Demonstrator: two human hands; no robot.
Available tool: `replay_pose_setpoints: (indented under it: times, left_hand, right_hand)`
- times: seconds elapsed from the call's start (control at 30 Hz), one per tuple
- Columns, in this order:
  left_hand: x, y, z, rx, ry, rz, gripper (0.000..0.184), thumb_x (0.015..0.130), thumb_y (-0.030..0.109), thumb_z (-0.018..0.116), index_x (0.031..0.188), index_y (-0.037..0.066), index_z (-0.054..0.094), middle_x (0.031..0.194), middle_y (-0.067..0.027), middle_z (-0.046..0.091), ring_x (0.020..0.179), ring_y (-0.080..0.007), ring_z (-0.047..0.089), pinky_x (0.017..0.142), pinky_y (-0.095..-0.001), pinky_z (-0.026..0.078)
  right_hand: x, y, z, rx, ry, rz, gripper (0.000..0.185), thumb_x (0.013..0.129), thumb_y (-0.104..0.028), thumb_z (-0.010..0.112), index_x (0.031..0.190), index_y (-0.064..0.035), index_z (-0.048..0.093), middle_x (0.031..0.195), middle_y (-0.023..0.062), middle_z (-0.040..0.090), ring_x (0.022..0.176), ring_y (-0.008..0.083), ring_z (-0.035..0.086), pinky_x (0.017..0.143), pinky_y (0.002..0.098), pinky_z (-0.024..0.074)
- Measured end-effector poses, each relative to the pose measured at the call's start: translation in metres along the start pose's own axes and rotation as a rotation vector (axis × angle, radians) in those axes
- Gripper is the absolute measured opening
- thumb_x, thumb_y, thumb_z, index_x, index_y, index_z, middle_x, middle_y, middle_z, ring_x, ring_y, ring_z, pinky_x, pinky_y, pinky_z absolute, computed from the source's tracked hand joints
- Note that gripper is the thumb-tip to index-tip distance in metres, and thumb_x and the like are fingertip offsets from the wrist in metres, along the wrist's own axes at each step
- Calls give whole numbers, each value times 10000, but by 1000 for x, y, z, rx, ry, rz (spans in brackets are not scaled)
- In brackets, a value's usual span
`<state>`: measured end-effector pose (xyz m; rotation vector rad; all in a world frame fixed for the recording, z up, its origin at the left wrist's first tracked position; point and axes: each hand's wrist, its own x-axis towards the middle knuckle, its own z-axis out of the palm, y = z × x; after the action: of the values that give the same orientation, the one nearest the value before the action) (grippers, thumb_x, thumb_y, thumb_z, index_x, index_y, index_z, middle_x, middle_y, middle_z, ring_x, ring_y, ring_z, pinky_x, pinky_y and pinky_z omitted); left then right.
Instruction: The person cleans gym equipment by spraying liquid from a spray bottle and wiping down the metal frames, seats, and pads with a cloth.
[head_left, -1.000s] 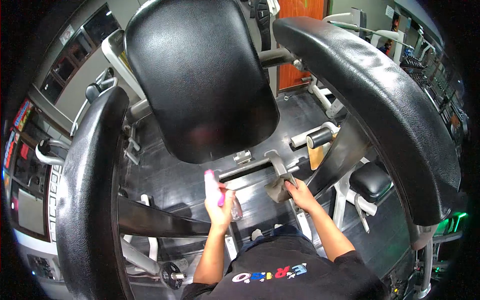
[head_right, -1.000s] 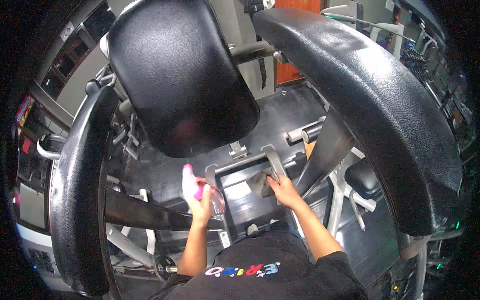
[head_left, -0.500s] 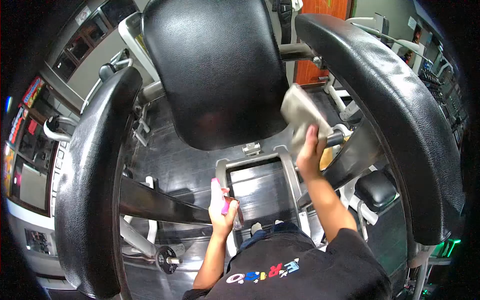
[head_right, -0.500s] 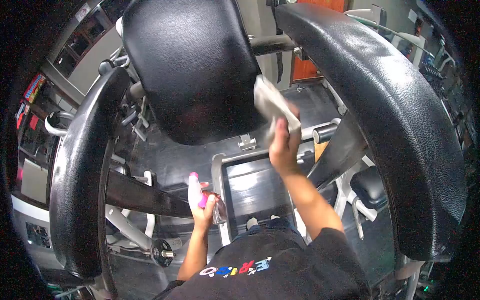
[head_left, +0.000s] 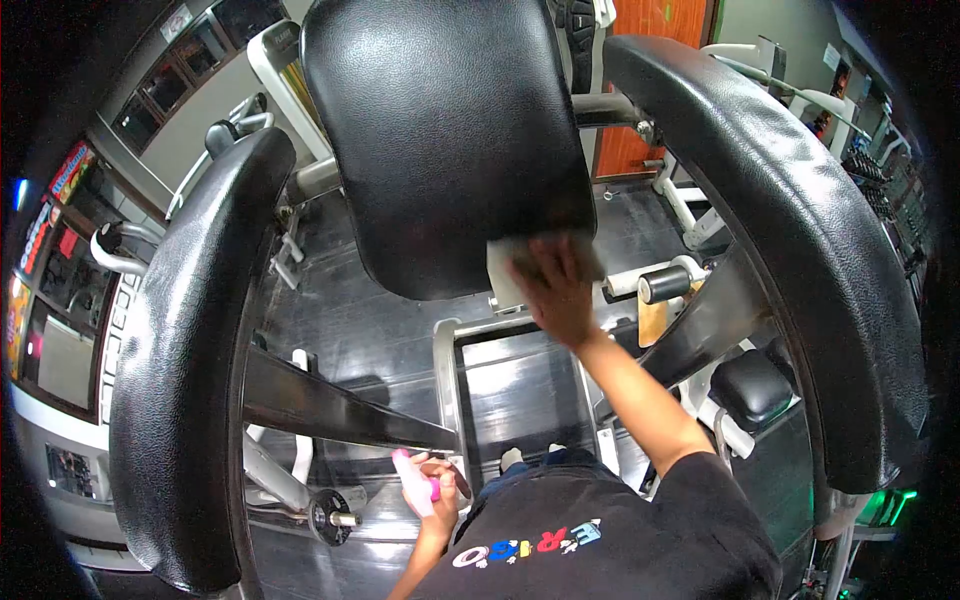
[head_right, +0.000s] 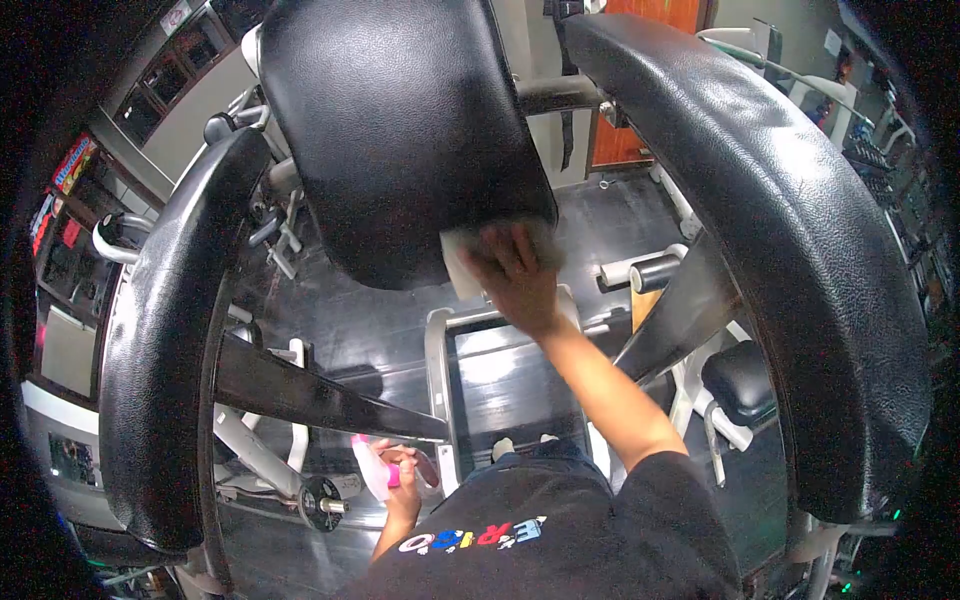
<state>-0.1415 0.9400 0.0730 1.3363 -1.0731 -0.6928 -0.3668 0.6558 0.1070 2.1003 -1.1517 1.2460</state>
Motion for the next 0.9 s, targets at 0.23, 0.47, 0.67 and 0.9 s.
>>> replay_pose_setpoints:
  times: [0.23, 0.47, 0.67, 0.9]
  left_hand:
    - [50, 22, 34, -187, 94, 163, 485, 899, 170, 611, 1295, 14, 378, 850, -76, 595, 853, -196, 609, 851, -386, 487]
    - [108, 82, 44, -246, 70, 428, 507, 895, 230, 639, 1287, 24, 392, 793, -62, 585, 861, -211, 613, 920, -427, 466]
    - [87, 71, 38, -266, 2, 334, 562, 861, 300, 684, 1263, 20, 408, 797, -60, 604, 819, -204, 620, 884, -411, 480]
    - [-1, -9, 3, -61, -84, 20, 455, 828, 178, 717, 1179, -18, 504, 847, -80, 669, 750, -134, 645, 696, -280, 517]
  right_hand:
    - [-60, 1, 23, 82, -148, 88, 581, 764, -88, 665, 1264, -378, 605, 1424, 184, 469, 1265, 492, 438, 1010, 592, 384]
    - [100, -5, -12, -33, 188, -136, 453, 807, -132, 655, 1221, -318, 647, 1534, 80, 367, 1398, 384, 337, 1053, 450, 391]
    - [220, 1, -53, -22, 300, -154, 497, 756, -88, 701, 1212, -281, 649, 1362, 1, 558, 1310, 267, 471, 938, 380, 495]
    - [95, -10, -19, 65, 170, -23, 447, 840, -92, 596, 1249, -266, 640, 1471, 34, 467, 1402, 315, 335, 1095, 474, 343]
